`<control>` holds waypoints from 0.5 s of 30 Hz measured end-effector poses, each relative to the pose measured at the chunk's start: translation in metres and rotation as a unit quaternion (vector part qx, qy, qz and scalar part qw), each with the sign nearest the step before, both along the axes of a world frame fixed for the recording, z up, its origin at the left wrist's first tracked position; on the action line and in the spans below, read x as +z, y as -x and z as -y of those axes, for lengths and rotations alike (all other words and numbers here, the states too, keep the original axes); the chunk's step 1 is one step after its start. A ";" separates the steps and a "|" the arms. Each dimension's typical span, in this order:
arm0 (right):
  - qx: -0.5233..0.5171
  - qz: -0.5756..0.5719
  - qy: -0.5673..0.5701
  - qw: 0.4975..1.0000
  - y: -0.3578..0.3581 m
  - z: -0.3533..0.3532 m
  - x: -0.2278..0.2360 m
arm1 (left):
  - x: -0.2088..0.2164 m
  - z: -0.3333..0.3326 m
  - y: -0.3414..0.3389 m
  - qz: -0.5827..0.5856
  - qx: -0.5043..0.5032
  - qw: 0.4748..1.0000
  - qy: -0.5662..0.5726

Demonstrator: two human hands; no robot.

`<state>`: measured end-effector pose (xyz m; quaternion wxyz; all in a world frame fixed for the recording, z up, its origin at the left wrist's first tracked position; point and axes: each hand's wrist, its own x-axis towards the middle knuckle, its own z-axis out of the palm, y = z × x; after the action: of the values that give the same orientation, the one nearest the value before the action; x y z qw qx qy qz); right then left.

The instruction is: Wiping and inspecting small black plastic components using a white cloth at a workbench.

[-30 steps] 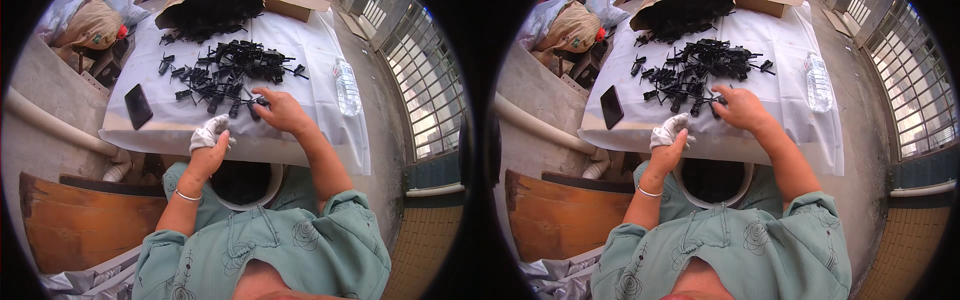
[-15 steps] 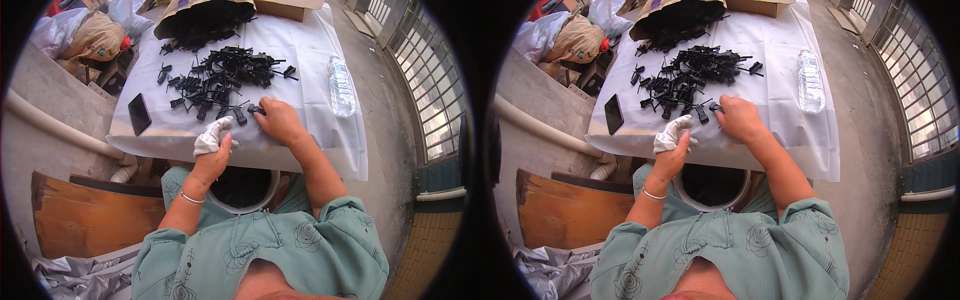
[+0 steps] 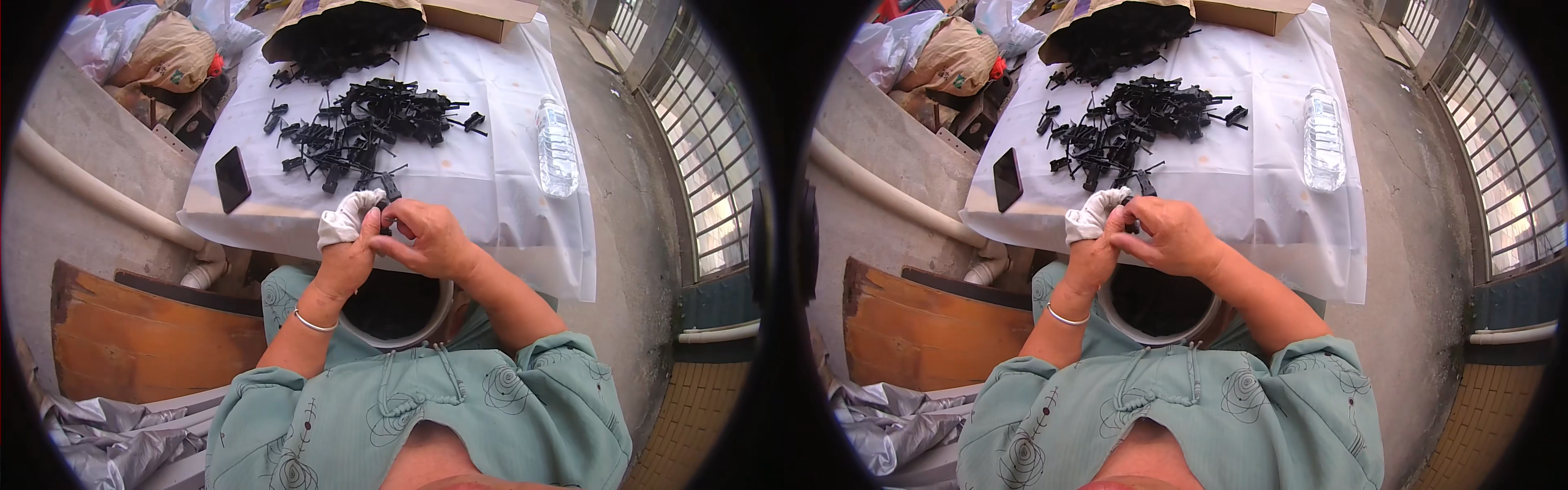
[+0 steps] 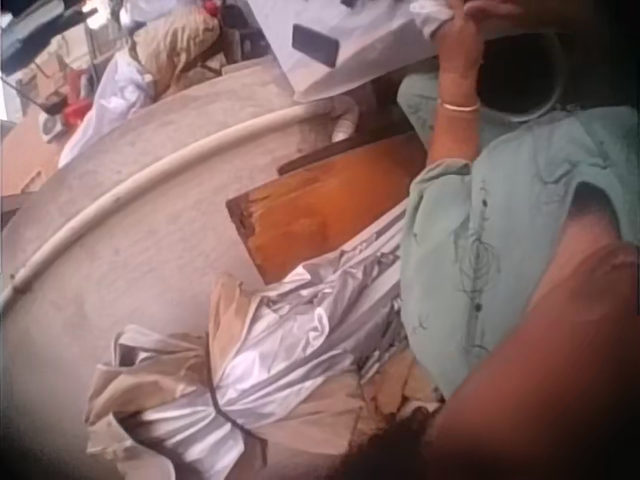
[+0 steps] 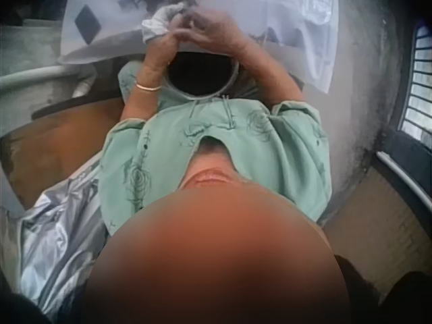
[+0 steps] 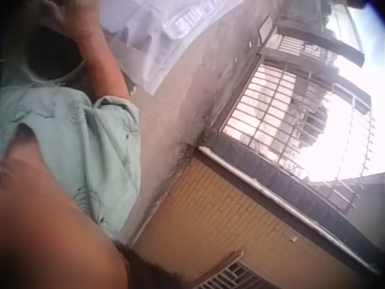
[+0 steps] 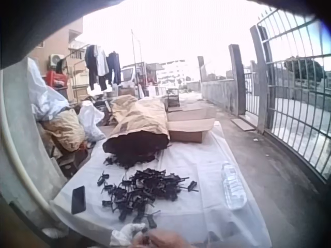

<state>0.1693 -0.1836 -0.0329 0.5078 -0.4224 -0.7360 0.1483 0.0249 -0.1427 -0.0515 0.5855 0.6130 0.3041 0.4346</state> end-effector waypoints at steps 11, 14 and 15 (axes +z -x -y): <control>0.032 -0.153 0.210 0.965 -0.007 -0.006 -0.010 | 0.017 0.013 0.005 -0.015 -0.007 1.000 0.018; 0.053 -0.109 0.217 0.969 -0.009 -0.005 -0.007 | 0.008 0.006 0.004 -0.047 0.029 0.996 -0.072; 0.061 -0.081 0.232 0.968 -0.010 -0.004 -0.006 | 0.004 0.005 0.005 -0.048 0.029 0.996 -0.071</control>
<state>0.1789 -0.1791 -0.0393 0.4438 -0.4698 -0.6624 0.3789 0.0203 -0.1473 -0.0473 0.5124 0.6640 0.3176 0.4424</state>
